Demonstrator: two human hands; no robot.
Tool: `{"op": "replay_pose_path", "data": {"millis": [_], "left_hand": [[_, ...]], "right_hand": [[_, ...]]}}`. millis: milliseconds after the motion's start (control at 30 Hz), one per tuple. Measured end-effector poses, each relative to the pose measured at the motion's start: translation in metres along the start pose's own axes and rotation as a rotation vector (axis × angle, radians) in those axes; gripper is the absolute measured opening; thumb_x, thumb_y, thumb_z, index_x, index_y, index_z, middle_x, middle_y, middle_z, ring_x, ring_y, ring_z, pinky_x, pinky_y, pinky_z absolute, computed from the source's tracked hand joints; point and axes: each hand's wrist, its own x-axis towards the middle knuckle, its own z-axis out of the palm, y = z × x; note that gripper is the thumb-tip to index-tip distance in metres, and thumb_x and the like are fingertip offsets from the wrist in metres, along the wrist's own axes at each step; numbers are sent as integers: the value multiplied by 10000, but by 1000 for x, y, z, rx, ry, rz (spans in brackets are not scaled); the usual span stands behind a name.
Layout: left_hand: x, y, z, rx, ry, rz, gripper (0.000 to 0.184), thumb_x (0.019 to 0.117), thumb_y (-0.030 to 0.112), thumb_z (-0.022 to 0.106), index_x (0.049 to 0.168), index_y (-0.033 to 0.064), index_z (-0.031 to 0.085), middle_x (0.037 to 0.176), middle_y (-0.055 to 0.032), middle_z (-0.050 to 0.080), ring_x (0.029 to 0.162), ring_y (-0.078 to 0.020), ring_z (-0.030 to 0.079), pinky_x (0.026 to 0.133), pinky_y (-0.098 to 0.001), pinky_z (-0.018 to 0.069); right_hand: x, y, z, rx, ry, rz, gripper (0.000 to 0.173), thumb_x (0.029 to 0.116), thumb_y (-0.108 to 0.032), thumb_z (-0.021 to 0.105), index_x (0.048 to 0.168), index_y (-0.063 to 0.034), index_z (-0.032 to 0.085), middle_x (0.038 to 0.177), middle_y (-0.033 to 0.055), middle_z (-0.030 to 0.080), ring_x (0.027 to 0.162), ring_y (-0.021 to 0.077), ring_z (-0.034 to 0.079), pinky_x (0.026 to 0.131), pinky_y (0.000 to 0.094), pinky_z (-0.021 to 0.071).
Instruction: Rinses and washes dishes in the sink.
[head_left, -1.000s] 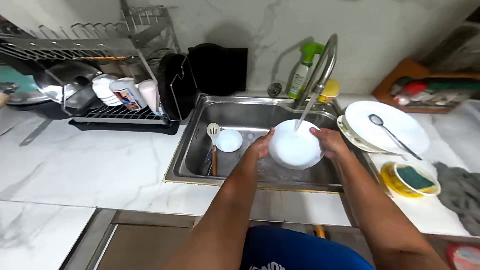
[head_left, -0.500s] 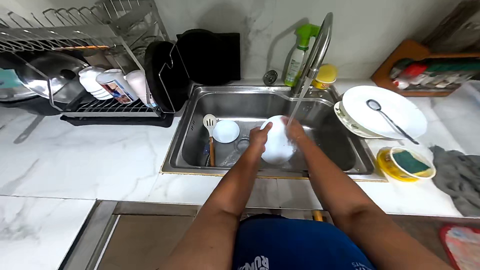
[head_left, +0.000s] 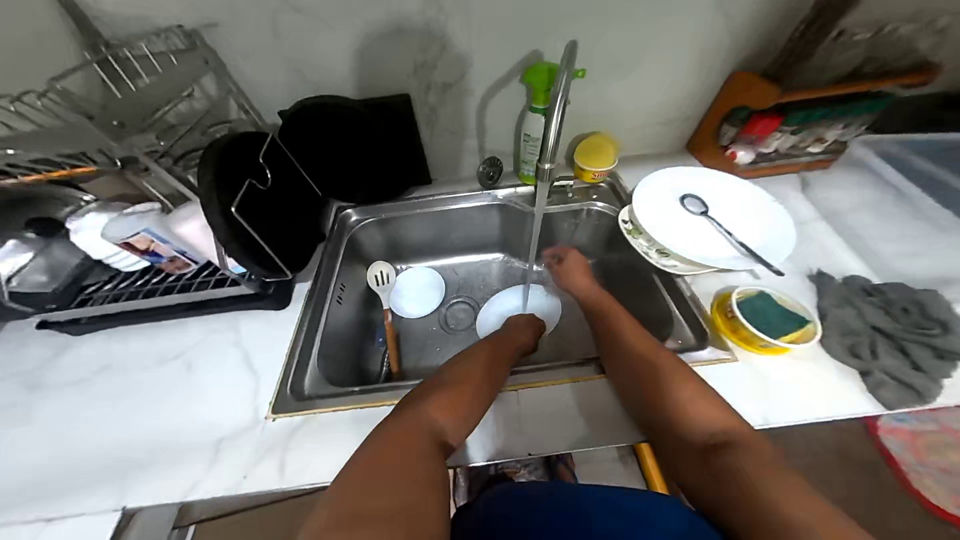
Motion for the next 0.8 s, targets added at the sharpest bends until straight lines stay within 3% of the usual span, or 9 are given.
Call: {"op": "replay_pose_path", "data": {"millis": [100, 200, 300, 400, 467, 533, 600, 733, 800], "left_hand": [[5, -8, 4, -14, -172, 20, 388, 977, 200, 708, 1274, -44, 657, 1304, -270, 635, 1258, -437, 588, 1070, -617, 445], [2, -16, 0, -89, -147, 66, 465, 1013, 294, 671, 1335, -38, 621, 1306, -272, 636, 1252, -416, 601, 1094, -584, 438], [-12, -31, -2, -220, 38, 82, 396, 1025, 265, 644, 1254, -57, 654, 1205, -276, 671, 1176, -412, 635, 1066, -574, 459], [-25, -48, -6, -267, 91, 0, 348, 1038, 234, 613, 1204, -67, 670, 1176, -276, 678, 1160, -417, 641, 1050, -584, 464], [-25, -55, -8, -269, 79, -88, 346, 1041, 233, 602, 1217, -58, 671, 1202, -272, 674, 1184, -415, 631, 1061, -582, 455], [-24, -59, -9, -318, 111, -145, 329, 1032, 214, 612, 1213, -53, 673, 1206, -266, 674, 1182, -405, 634, 1061, -572, 460], [-24, -61, -12, -381, 175, -163, 304, 1020, 193, 625, 1180, -59, 681, 1172, -265, 681, 1142, -399, 647, 1036, -568, 474], [-28, -58, -15, -403, 211, -201, 312, 1016, 183, 626, 1223, -45, 673, 1222, -263, 672, 1192, -400, 632, 1067, -572, 460], [-28, -57, -19, -414, 246, -155, 330, 1019, 163, 624, 1260, -61, 651, 1260, -277, 656, 1226, -410, 616, 1096, -567, 445]], "right_hand": [[19, -24, -16, -64, 314, -81, 454, 982, 17, 567, 1435, -10, 548, 1486, 279, 490, 1335, 428, 540, 1097, 531, 478], [60, -22, -35, -205, 402, -57, 545, 953, 42, 570, 1486, -29, 481, 1512, 286, 454, 1291, 468, 571, 1026, 596, 515], [100, -17, -59, -237, 347, -42, 450, 971, -29, 625, 1411, 16, 540, 1361, 324, 582, 1232, 506, 600, 1024, 660, 485], [122, -30, -82, -245, 323, -64, 295, 1026, -92, 564, 1280, 42, 631, 1236, 332, 654, 1191, 522, 621, 1001, 684, 476], [134, -37, -94, -209, 354, -34, 287, 1003, -94, 603, 1246, 55, 644, 1228, 326, 658, 1191, 509, 624, 999, 675, 481], [145, -42, -97, -196, 382, 58, 363, 990, -140, 648, 1293, 55, 605, 1273, 328, 638, 1221, 511, 608, 1000, 680, 482], [146, -56, -99, -186, 376, 142, 461, 1001, -193, 649, 1384, 44, 547, 1330, 328, 608, 1257, 512, 584, 1008, 692, 467], [111, -74, -103, -166, 323, 137, 481, 988, -189, 664, 1370, 78, 545, 1355, 329, 590, 1278, 492, 575, 1035, 665, 463], [70, -79, -116, 68, 287, 58, 423, 1000, -186, 674, 1335, 57, 588, 1284, 287, 638, 1157, 419, 650, 988, 590, 522]]}}
